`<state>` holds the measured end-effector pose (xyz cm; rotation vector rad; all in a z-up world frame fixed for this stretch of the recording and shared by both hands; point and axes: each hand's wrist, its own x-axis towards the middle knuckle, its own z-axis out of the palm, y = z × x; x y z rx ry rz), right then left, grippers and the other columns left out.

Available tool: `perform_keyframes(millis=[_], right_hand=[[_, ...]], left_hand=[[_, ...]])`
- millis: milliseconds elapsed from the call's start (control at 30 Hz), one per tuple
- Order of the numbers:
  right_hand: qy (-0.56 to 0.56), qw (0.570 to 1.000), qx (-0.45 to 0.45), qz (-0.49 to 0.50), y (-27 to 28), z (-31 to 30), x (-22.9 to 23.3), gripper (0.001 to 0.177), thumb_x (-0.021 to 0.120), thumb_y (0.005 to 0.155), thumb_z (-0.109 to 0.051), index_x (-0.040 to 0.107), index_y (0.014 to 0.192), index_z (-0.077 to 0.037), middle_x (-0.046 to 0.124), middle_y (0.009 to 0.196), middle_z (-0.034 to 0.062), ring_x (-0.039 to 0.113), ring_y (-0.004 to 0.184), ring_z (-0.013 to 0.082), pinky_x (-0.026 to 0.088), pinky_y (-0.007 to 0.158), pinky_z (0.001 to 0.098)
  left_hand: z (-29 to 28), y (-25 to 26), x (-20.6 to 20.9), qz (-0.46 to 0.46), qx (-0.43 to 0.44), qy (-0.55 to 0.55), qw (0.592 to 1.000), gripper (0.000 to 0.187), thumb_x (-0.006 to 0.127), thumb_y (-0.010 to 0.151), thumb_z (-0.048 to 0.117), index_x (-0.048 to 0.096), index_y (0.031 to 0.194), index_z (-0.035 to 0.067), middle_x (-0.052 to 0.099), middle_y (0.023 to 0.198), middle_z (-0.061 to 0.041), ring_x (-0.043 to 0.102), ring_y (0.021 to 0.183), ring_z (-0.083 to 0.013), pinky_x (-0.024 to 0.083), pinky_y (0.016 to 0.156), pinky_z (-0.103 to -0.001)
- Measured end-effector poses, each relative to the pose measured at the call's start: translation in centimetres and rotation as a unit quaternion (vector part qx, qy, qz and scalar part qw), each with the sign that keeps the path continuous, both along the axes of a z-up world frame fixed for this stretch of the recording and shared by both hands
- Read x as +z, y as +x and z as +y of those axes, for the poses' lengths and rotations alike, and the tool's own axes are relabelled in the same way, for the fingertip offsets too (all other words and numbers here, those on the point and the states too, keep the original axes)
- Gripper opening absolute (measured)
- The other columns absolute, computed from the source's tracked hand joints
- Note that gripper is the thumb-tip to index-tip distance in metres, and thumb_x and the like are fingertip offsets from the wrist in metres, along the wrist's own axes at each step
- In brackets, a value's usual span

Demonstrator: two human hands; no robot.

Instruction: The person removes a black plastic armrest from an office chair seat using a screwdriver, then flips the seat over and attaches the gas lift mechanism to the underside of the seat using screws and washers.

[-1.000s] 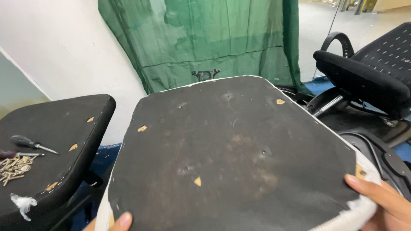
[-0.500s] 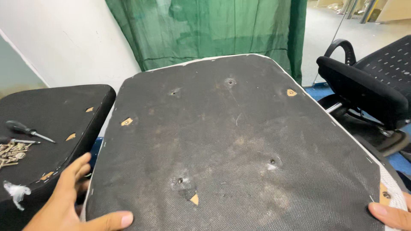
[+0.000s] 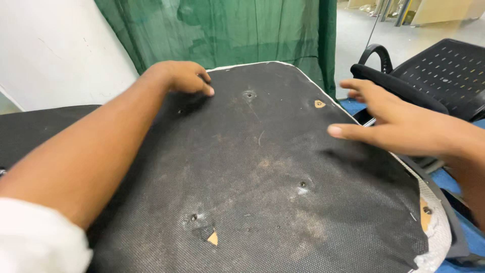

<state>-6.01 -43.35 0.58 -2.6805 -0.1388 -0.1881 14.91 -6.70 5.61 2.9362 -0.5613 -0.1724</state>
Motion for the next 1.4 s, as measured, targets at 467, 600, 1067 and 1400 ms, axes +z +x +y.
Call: perform_keyframes(millis=[467, 600, 1067, 1400], right_hand=[[0.081, 0.994, 0.064, -0.031, 2.1, 2.4, -3.0, 0.065, 0.058, 0.092, -0.05, 0.047, 0.144, -0.013, 0.056, 0.144, 0.013, 0.05, 0.139, 0.0302, 0.037, 0.113, 0.0394], [-0.028, 0.999, 0.0, 0.024, 2.4, 3.8, -2.2, 0.071, 0.06, 0.088, -0.055, 0.043, 0.149, -0.021, 0.053, 0.139, 0.0201, 0.05, 0.136, 0.0361, 0.038, 0.116, 0.0437], [0.065, 0.991, 0.028, 0.113, 26.7, 10.9, -5.9, 0.054, 0.072, 0.087, -0.037, 0.066, 0.127, -0.002, 0.064, 0.132, 0.0184, 0.058, 0.126, 0.0312, 0.043, 0.107, 0.0435], [0.256, 0.943, -0.121, 0.175, 42.6, 9.9, -12.7, 0.056, 0.068, 0.094, -0.028, 0.054, 0.137, 0.005, 0.062, 0.117, 0.0237, 0.066, 0.1, 0.0314, 0.057, 0.082, 0.0422]], left_hand=[[2.3, 4.8, -6.4, -0.126, 0.221, -0.066, 0.965, 0.073, 0.054, 0.091, 0.067, 0.064, 0.139, 0.014, 0.055, 0.15, -0.012, 0.044, 0.142, -0.0354, 0.031, 0.113, -0.054], [2.4, 5.1, -7.5, -0.069, 0.243, -0.067, 0.965, 0.077, 0.06, 0.085, 0.069, 0.063, 0.142, 0.016, 0.051, 0.154, -0.014, 0.041, 0.146, -0.0362, 0.028, 0.116, -0.054], [-4.3, 4.0, -13.9, -0.009, 0.198, -0.073, 0.978, 0.089, 0.06, 0.081, 0.078, 0.058, 0.144, 0.016, 0.044, 0.157, -0.014, 0.035, 0.147, -0.0344, 0.022, 0.118, -0.054], [-2.0, 10.1, -12.7, 0.179, 0.125, -0.164, 0.962, 0.108, 0.089, 0.048, 0.069, 0.07, 0.128, -0.001, 0.065, 0.139, -0.018, 0.062, 0.129, -0.0317, 0.046, 0.107, -0.044]])
